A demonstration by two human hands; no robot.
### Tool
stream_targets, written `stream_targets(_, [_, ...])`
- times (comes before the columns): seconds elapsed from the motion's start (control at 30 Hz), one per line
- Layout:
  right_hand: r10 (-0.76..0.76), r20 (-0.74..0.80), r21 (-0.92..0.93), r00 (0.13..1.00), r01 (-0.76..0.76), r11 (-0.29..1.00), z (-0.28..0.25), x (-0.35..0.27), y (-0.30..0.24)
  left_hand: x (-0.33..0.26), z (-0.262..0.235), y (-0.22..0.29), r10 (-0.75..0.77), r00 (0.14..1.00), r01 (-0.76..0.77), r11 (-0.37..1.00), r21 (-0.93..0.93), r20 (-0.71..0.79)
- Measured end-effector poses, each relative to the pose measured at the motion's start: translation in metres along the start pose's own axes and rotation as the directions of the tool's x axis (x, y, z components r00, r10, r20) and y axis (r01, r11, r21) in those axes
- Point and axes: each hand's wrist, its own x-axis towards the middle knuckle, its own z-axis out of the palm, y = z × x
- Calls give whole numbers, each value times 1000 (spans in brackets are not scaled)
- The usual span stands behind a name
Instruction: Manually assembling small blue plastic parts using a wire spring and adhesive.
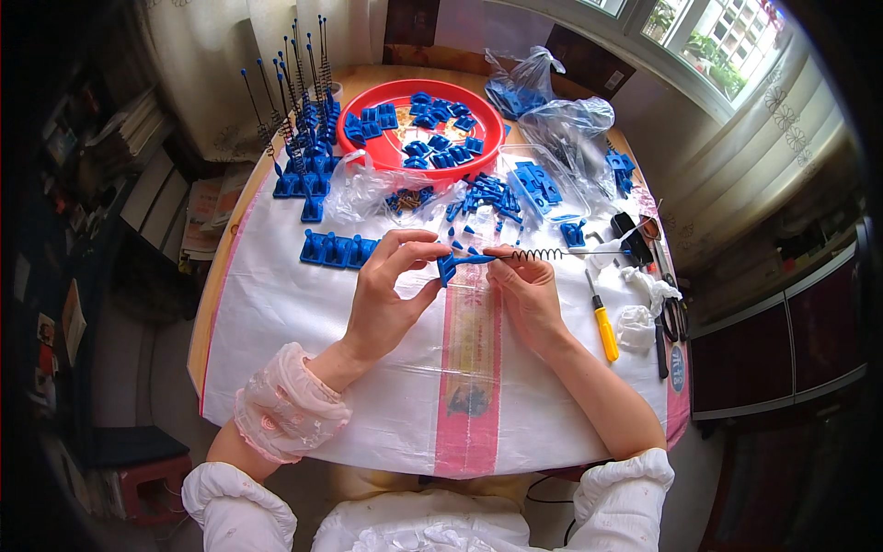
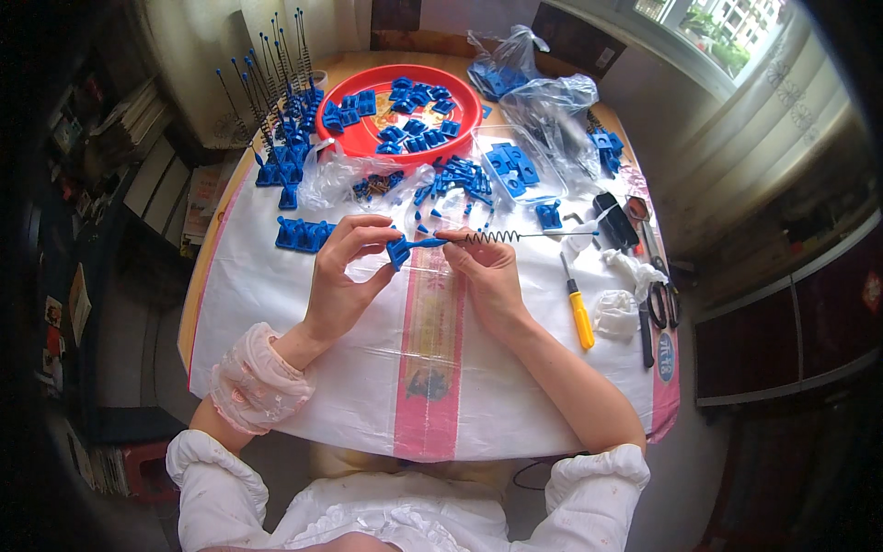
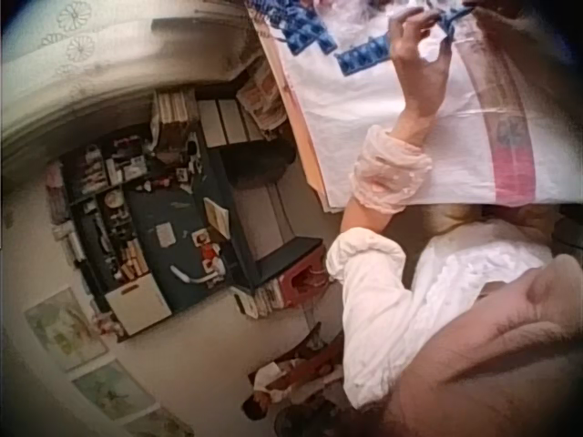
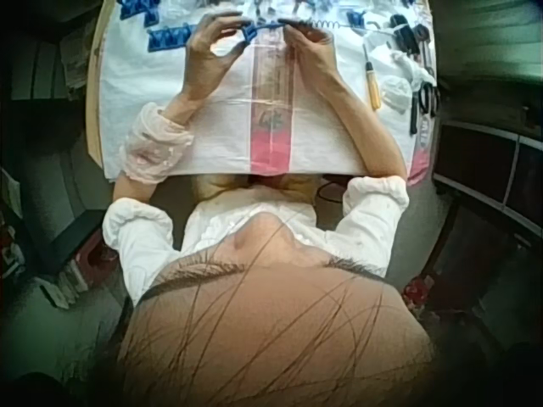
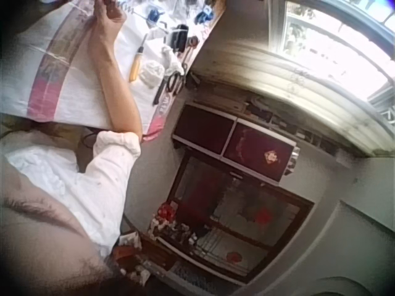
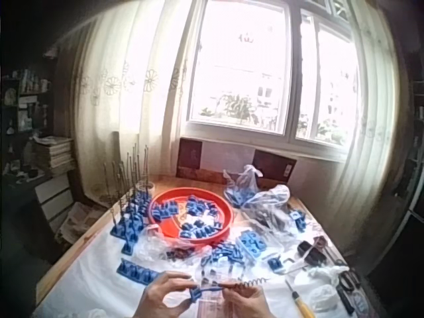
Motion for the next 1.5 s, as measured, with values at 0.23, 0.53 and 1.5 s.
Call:
stream_targets(0.23, [-57,2,-2,998,57,998,-1,2,1,-5,5,-12,-147,986,162,960,-227,81])
stream_targets(0.53, [-84,38,-48,996,86,995,3,2,-4,-1,2,-12,-361,910,413,737,-534,205])
stream_targets(1.5, [-115,72,-270,991,131,954,7,0,-9,-2,-1,-2,2,999,-4,999,-38,-39])
